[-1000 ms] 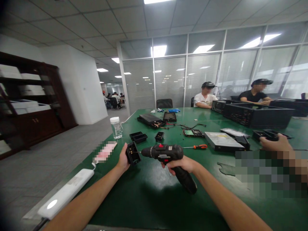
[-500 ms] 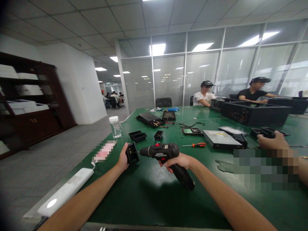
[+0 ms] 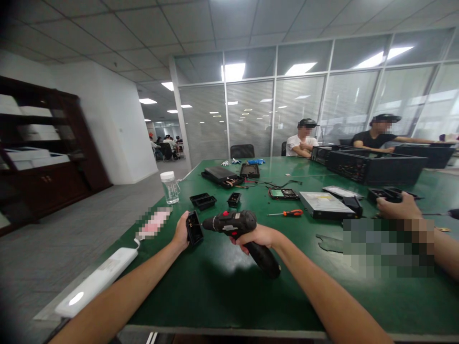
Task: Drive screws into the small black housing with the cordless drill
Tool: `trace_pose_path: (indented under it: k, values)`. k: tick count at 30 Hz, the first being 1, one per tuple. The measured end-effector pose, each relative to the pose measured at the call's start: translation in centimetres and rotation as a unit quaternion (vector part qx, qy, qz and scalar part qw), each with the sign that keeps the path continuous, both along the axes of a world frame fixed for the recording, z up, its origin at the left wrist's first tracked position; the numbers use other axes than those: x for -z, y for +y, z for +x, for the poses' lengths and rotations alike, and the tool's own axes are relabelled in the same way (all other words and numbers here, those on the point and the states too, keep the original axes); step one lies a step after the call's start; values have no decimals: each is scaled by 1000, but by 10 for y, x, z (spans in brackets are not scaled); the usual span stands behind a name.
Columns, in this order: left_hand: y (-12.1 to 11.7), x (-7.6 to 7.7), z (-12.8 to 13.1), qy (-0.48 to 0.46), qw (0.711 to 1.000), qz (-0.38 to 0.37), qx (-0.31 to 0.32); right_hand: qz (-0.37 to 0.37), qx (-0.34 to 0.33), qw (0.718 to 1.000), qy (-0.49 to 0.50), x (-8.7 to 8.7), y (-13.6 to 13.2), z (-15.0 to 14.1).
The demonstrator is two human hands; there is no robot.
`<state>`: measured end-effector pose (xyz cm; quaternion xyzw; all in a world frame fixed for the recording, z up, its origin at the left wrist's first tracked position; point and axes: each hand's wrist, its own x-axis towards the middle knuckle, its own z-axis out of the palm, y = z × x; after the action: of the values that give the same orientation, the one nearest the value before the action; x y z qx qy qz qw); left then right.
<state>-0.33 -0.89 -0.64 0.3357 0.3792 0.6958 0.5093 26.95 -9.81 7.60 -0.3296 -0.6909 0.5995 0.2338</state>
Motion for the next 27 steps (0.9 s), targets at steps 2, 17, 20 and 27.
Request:
trace_pose_path:
  k: [2, 17, 20, 27]
  values:
    - [-2, 0, 0, 12, 1000, 17, 8, 0, 12, 1000, -23, 0, 0, 0]
    - [-9, -4, -3, 36, 997, 70, 20, -5, 5, 1000, -2, 1, 1, 0]
    - [-9, -3, -1, 16, 999, 47, 20, -13, -2, 1000, 5, 2, 2, 0]
    - [-2, -1, 0, 24, 999, 36, -2, -25, -11, 999, 42, 6, 3, 3]
